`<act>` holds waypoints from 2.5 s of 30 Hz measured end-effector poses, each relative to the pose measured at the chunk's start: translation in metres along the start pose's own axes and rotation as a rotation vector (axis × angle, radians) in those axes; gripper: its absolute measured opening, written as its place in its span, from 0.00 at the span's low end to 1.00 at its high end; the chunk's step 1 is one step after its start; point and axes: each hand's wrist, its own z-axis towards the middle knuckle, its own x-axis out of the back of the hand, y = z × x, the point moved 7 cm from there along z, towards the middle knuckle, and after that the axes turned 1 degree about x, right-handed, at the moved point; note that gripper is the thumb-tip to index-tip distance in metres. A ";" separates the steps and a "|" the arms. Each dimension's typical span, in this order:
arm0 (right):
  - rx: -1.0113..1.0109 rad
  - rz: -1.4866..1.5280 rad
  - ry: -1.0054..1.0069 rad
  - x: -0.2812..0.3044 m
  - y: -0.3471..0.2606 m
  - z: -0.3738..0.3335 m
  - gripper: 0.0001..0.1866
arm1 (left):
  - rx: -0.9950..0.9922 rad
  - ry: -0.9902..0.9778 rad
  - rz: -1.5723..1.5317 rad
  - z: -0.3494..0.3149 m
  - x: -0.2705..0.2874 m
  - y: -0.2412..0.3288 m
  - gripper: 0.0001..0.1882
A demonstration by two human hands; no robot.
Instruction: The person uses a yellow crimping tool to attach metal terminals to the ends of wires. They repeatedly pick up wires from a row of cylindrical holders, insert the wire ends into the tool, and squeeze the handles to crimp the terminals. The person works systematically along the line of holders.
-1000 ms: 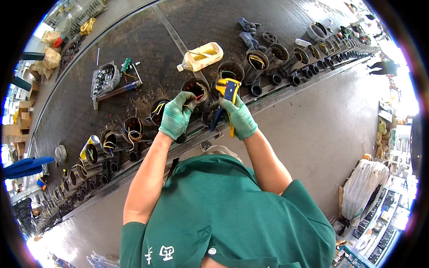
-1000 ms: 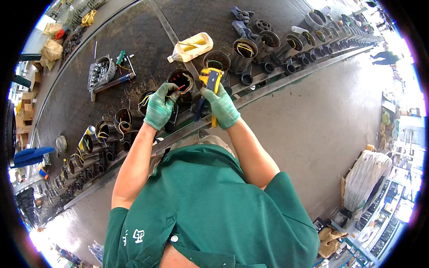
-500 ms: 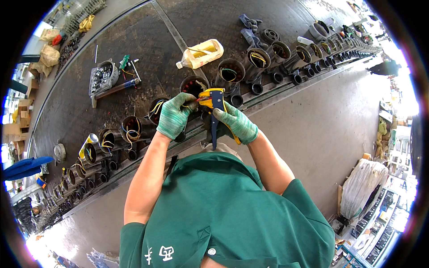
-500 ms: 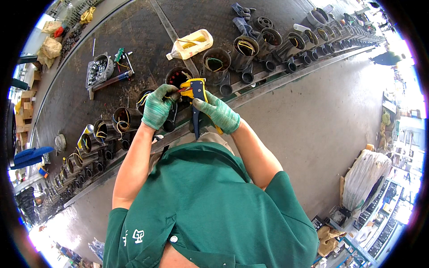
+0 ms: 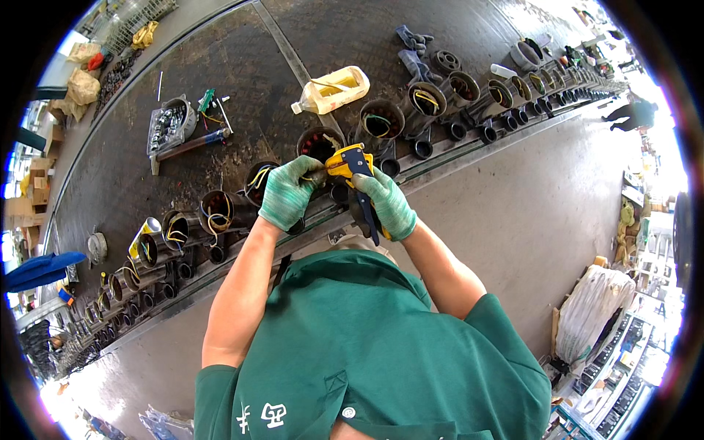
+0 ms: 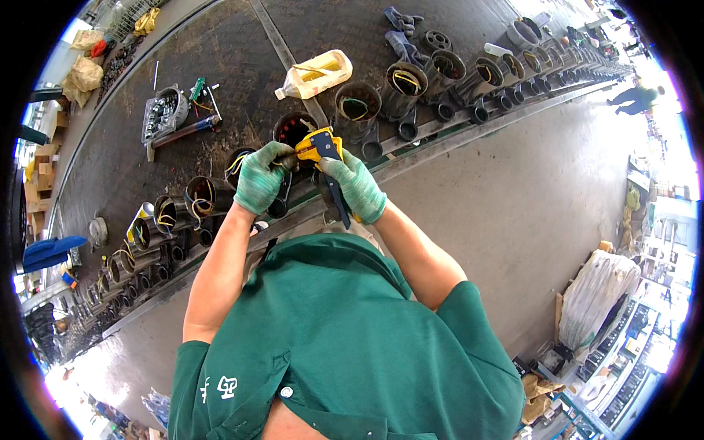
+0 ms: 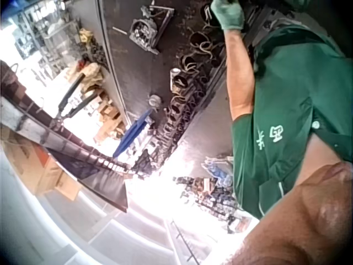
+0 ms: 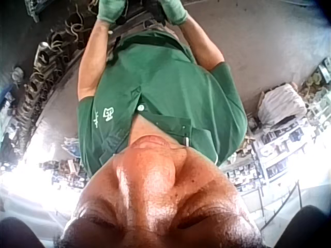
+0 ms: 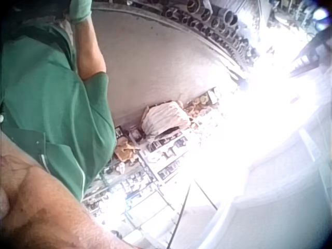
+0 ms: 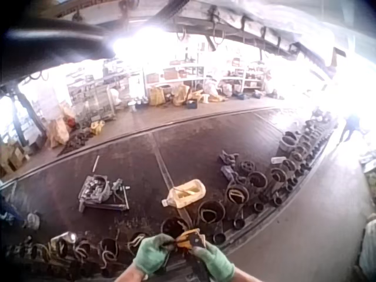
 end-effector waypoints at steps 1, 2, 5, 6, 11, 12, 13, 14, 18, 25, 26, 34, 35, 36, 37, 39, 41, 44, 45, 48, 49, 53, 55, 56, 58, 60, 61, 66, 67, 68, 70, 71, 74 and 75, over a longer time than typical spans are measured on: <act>0.012 0.027 0.011 0.001 0.003 0.000 0.29 | -0.006 0.008 0.023 0.000 0.000 -0.001 0.07; 0.024 0.053 0.021 0.002 0.004 0.000 0.30 | -0.017 0.004 0.049 0.001 0.001 0.000 0.07; 0.048 0.250 -0.002 -0.013 -0.001 -0.010 0.30 | -0.041 -0.005 0.087 0.001 0.002 0.006 0.06; 0.047 0.270 -0.014 -0.010 0.004 -0.010 0.31 | -0.044 -0.005 0.074 0.001 0.003 0.012 0.06; 0.057 0.362 -0.017 0.010 0.012 -0.021 0.32 | -0.057 0.023 0.014 0.000 0.002 0.012 0.07; 0.053 0.374 -0.004 0.013 0.013 -0.023 0.31 | -0.044 0.019 -0.003 0.001 0.002 0.012 0.07; 0.064 0.402 0.026 0.016 0.015 -0.024 0.31 | -0.031 0.016 -0.021 0.001 0.002 0.012 0.08; 0.066 0.390 0.027 0.020 0.019 -0.024 0.31 | -0.036 0.011 -0.010 0.002 0.001 0.014 0.08; 0.066 0.356 0.030 0.028 0.029 -0.027 0.29 | -0.151 0.026 0.160 0.001 0.002 0.030 0.18; 0.051 0.318 0.085 0.033 0.044 -0.035 0.33 | 0.044 0.001 -0.401 0.002 0.011 0.024 0.27; 0.057 0.322 0.079 0.031 0.043 -0.035 0.33 | -0.080 0.064 -0.094 0.009 0.022 0.036 0.24; 0.181 0.197 0.326 0.051 0.069 -0.076 0.34 | -0.354 -0.126 0.744 0.103 -0.021 0.103 0.12; 0.179 0.221 0.335 0.042 0.064 -0.093 0.33 | -0.432 -0.142 0.761 0.119 -0.034 0.103 0.12; 0.167 0.249 0.341 0.033 0.061 -0.109 0.33 | -0.498 -0.160 0.779 0.131 -0.048 0.097 0.12; 0.171 0.228 0.402 0.034 0.057 -0.121 0.34 | -0.468 -0.229 0.834 0.142 -0.063 0.088 0.13; 0.208 0.260 0.498 0.037 0.050 -0.144 0.34 | -0.472 -0.392 1.032 0.166 -0.093 0.069 0.14; 0.241 0.293 0.531 0.039 0.038 -0.162 0.33 | -0.413 -0.474 1.077 0.174 -0.112 0.051 0.14; 0.264 0.295 0.536 0.054 0.035 -0.161 0.32 | -0.441 -0.478 1.051 0.177 -0.118 0.041 0.11; 0.262 0.291 0.552 0.062 0.033 -0.155 0.33 | -0.424 -0.460 1.005 0.174 -0.115 0.042 0.10; 0.235 0.259 0.398 0.077 0.013 -0.123 0.35 | -0.321 -0.289 0.723 0.160 -0.090 0.044 0.09; 0.208 0.292 0.354 0.077 0.003 -0.113 0.35 | -0.249 -0.273 0.643 0.157 -0.085 0.038 0.10; 0.264 0.106 0.093 0.098 -0.044 -0.049 0.35 | -0.048 0.002 0.407 0.140 -0.078 0.023 0.09; 0.200 0.107 0.050 0.114 -0.062 -0.019 0.35 | -0.015 0.115 0.470 0.135 -0.083 0.028 0.09; 0.164 0.110 0.034 0.120 -0.066 -0.006 0.34 | -0.057 0.168 0.530 0.132 -0.086 0.035 0.08; 0.178 0.073 -0.001 0.129 -0.077 0.015 0.31 | -0.074 0.227 0.581 0.129 -0.090 0.039 0.09; 0.113 0.113 -0.036 0.136 -0.076 0.033 0.32 | -0.056 0.229 0.581 0.128 -0.091 0.038 0.09; 0.095 0.154 -0.043 0.141 -0.072 0.043 0.32 | -0.051 0.225 0.580 0.128 -0.092 0.037 0.09; 0.035 0.123 -0.125 0.135 -0.087 0.045 0.34 | -0.048 0.261 0.637 0.127 -0.093 0.035 0.08; 0.047 0.091 -0.142 0.135 -0.088 0.046 0.35 | -0.045 0.257 0.640 0.127 -0.093 0.034 0.08; 0.049 0.084 -0.147 0.135 -0.088 0.046 0.35 | -0.039 0.259 0.635 0.128 -0.094 0.034 0.08; 0.056 0.072 -0.155 0.135 -0.087 0.048 0.35 | -0.030 0.256 0.623 0.128 -0.093 0.033 0.09; 0.051 0.061 -0.170 0.133 -0.087 0.050 0.35 | -0.034 0.259 0.615 0.128 -0.093 0.032 0.09; 0.032 0.062 -0.138 0.131 -0.087 0.047 0.34 | -0.045 0.252 0.590 0.127 -0.091 0.031 0.10; 0.035 0.003 -0.135 0.134 -0.086 0.049 0.34 | -0.046 0.240 0.581 0.128 -0.091 0.031 0.11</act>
